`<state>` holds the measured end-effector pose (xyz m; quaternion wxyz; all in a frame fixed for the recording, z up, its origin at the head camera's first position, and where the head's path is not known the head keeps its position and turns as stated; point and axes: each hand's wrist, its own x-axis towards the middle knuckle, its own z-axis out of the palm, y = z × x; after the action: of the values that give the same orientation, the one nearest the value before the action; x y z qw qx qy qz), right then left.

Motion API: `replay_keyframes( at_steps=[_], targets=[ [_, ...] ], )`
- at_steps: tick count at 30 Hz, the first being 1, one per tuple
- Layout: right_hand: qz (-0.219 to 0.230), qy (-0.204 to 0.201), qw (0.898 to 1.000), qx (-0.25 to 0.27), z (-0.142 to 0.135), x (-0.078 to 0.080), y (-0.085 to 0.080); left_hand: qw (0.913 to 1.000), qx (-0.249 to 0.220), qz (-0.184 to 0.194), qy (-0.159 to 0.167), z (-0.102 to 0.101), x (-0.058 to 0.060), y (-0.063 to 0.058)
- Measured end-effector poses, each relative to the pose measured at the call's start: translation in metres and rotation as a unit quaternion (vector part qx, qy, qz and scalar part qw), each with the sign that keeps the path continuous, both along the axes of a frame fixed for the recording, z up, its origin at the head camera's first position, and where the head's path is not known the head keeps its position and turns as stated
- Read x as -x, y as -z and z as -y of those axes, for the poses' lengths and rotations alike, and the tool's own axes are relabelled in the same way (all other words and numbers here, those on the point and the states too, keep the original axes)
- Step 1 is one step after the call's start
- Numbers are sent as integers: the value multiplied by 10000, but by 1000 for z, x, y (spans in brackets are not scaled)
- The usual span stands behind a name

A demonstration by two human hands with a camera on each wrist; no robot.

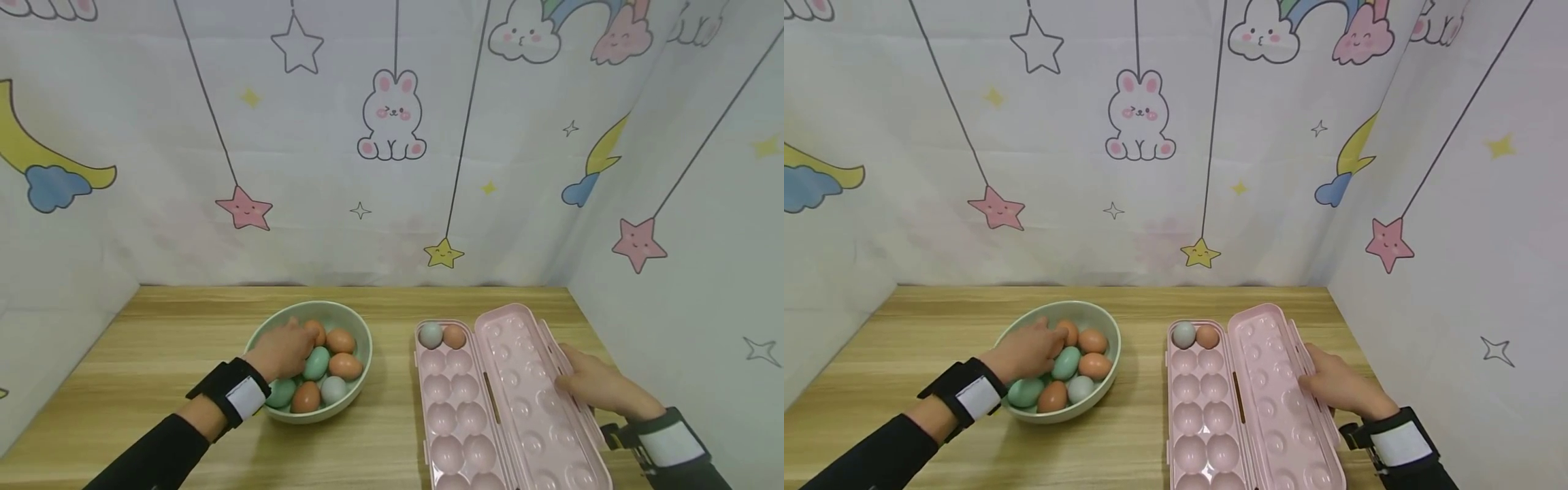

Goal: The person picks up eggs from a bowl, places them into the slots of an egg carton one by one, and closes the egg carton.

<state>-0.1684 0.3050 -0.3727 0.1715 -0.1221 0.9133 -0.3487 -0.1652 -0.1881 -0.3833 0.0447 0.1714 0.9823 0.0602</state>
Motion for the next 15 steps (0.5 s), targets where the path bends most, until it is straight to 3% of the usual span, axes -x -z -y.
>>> replay_keyframes(
  at_steps=[6, 11, 15],
  targets=[
    [56, 78, 9999, -55, -1, 1, 0, 9982, -459, -272, 264, -13, 5, -18],
    [39, 90, 9999, -20, 1, -1, -2, 9974, -528, -9, 489, -32, 9, -32],
    [16, 133, 9999, -21, 1, -3, -1, 9952, -729, 35, 656, -47, 13, -35]
  ],
)
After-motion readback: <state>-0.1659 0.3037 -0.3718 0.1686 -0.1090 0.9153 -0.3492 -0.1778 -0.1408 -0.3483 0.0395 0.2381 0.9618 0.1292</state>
